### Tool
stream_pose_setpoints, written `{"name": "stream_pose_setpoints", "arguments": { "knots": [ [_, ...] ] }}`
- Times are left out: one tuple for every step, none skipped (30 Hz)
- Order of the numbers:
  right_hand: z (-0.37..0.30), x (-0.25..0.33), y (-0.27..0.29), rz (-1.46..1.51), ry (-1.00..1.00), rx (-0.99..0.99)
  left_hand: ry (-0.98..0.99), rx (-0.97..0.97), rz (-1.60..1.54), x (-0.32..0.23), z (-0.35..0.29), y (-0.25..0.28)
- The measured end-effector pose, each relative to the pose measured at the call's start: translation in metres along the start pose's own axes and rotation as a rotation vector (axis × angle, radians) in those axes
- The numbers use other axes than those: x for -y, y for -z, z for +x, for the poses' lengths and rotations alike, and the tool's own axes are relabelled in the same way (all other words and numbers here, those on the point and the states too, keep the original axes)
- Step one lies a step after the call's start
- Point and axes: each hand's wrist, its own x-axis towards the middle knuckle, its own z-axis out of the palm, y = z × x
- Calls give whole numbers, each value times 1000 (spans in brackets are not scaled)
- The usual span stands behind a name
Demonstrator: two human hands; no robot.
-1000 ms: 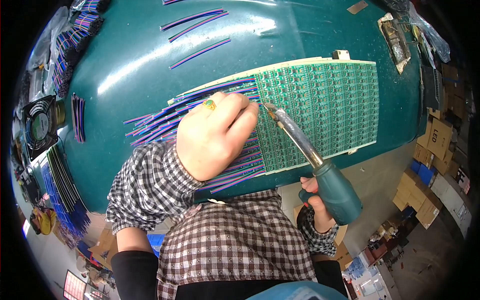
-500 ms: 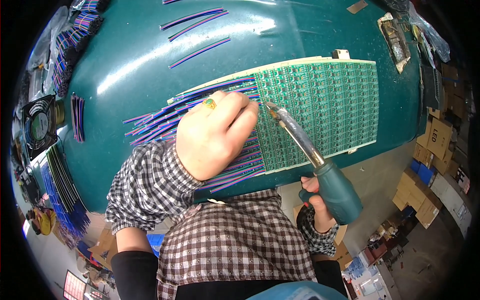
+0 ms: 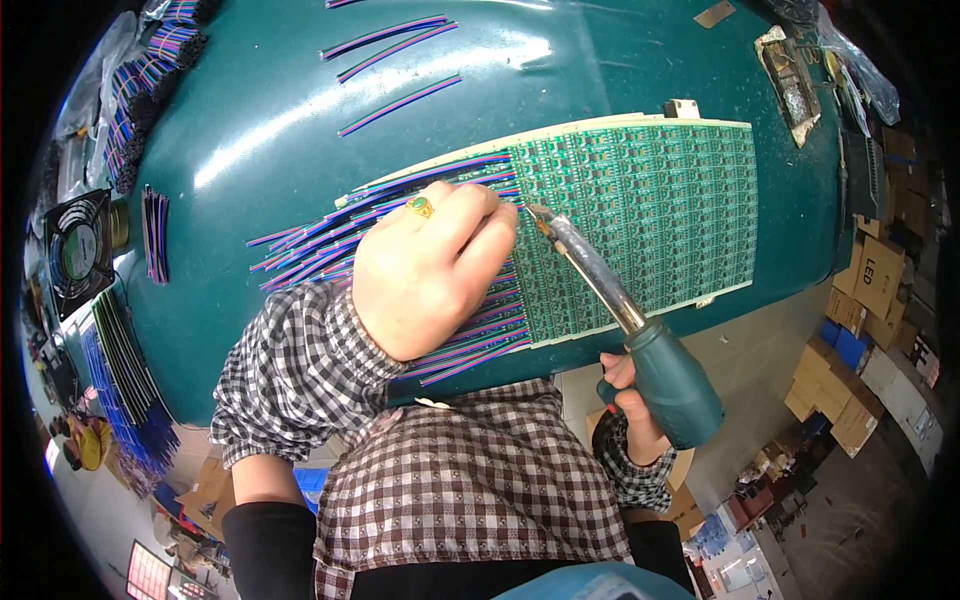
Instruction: The person places ribbon cables onto a circuit board and solders them into place using a soldering tool.
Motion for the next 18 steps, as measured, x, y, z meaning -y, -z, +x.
{"name": "stream_pose_setpoints", "arguments": {
  "knots": [
    [0,0,0,-5,-5,6,-1,-1,2,0,0,0],
    [0,0,0,-10,-11,13,-2,-1,4,0,0,0],
    [0,0,0,-11,-11,12,-2,-1,4,0,0,0],
    [0,-2,1,-3,3,18,-4,-7,4,0,0,-1],
    [0,-4,1,4,17,23,-6,-12,4,0,0,-1],
    [0,-4,1,4,18,23,-7,-12,5,0,0,-2],
    [0,-4,2,2,10,36,-4,-12,5,0,0,-2],
    [-1,-3,2,1,2,50,-2,-12,5,0,0,-2],
    [-1,-3,2,0,2,49,-2,-12,5,0,0,-2],
    [-2,-2,2,-2,4,40,-1,-10,7,0,-1,-2],
    [-2,-2,3,-4,5,30,0,-8,9,0,-1,-2],
    [-1,-1,2,-3,6,32,1,-8,10,0,-1,-2],
    [-1,2,2,-4,-2,20,1,-8,8,0,-1,-2],
    [-1,3,1,-4,-9,9,1,-7,6,0,0,-1],
    [0,4,1,-6,-10,8,1,-7,4,0,0,-1],
    [0,4,2,6,-16,16,2,-6,7,0,0,-1],
    [0,3,2,19,-22,24,2,-5,9,0,0,-1],
    [0,2,3,20,-21,24,2,-5,10,0,0,-2]
  ]
}}
